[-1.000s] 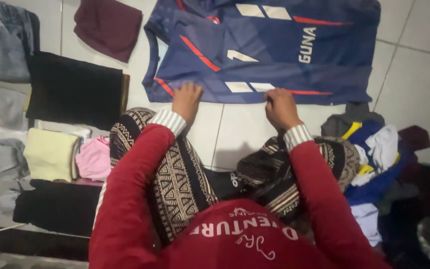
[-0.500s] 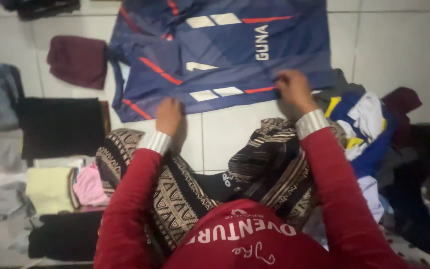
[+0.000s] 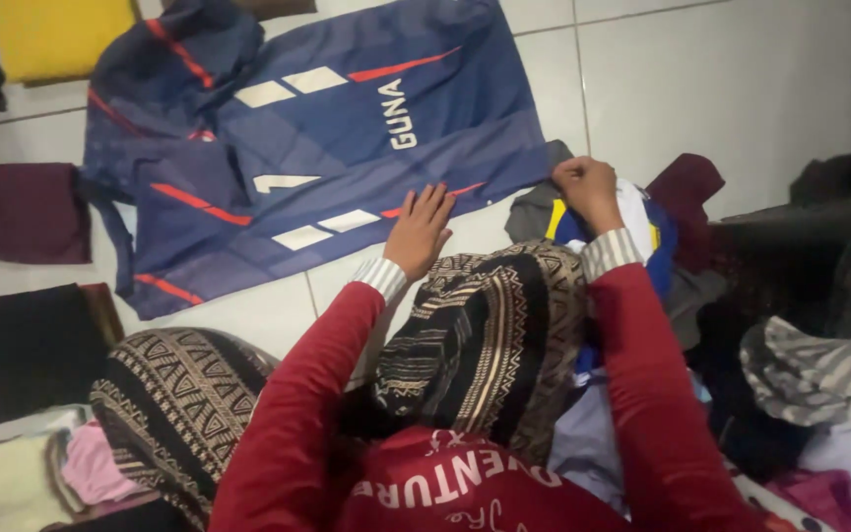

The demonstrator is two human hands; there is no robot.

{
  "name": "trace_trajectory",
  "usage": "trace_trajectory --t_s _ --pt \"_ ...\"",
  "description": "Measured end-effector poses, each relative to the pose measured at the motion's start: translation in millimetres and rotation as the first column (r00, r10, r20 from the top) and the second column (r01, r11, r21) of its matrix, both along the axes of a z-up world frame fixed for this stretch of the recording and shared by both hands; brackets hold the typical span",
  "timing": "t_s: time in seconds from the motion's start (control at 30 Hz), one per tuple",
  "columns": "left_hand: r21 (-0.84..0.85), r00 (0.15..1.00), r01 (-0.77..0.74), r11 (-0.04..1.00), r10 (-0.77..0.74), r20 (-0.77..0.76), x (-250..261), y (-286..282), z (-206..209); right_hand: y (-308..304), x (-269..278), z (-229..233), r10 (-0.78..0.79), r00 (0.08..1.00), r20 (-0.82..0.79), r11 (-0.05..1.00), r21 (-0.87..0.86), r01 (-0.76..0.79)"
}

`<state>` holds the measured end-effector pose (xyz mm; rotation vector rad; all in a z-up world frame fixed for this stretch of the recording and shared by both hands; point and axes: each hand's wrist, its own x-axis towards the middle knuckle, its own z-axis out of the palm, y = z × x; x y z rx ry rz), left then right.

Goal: The person is folding several items of laundry on the floor.

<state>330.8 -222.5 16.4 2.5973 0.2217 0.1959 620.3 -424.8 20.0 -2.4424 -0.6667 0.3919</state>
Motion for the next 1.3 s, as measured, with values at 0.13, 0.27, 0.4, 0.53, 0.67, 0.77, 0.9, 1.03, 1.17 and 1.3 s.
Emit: trace_trajectory --t_s 0.13,0.27,0.4,0.53,0.67,0.77,0.9,1.03,1.17,1.3 --pt "0.034 0.999 0.004 0.999 -0.002 -0.05 11.7 -10.4 -7.9 27.1 -19.6 34.0 -0.029 0.994 -0.101 1.0 -0.008 0.028" --pt "0.031 0.998 -0.045 0.999 0.046 -0.03 16.1 -15.7 -7.7 41.6 -30.6 49.1 -0.02 0.999 0.042 0.999 -0.045 0.022" --pt "0.031 0.998 -0.049 0.998 0.05 -0.045 15.4 -19.8 -13.9 31.9 -25.8 18.8 0.114 0.963 0.246 0.99 0.052 -0.13" --pt "0.065 0.998 -0.061 0.996 0.063 -0.029 15.2 -22.5 -19.4 39.4 -30.2 30.8 0.129 0.958 0.258 0.984 0.082 -0.155" --pt "0.057 0.995 -0.084 0.995 0.087 -0.044 16.7 -23.7 -18.7 40.4 -22.4 45.5 0.208 0.924 0.32 0.931 0.225 -0.288" --pt "0.056 0.989 -0.109 0.992 0.114 -0.089 18.0 -22.4 -11.6 36.5 -13.1 47.5 0.219 0.94 0.261 0.958 0.125 -0.258" --pt "0.013 0.983 -0.126 0.992 0.127 -0.134 16.3 -22.7 -13.6 23.1 4.4 -3.2 0.299 0.928 0.222 0.886 -0.426 -0.184" --pt "0.027 0.986 -0.131 0.991 0.133 -0.1 18.8 -20.7 -15.8 27.9 0.2 4.0 0.157 0.968 0.193 0.968 -0.223 -0.113" --pt "-0.176 0.955 -0.288 0.941 0.296 0.02 43.2 4.0 -2.4 45.7 9.2 3.5 -0.055 0.997 0.047 0.997 -0.049 0.058" --pt "0.048 0.887 -0.452 0.891 0.444 0.126 71.4 41.1 13.5 61.1 21.5 -12.5 -0.053 0.997 -0.057 0.995 0.076 0.057"
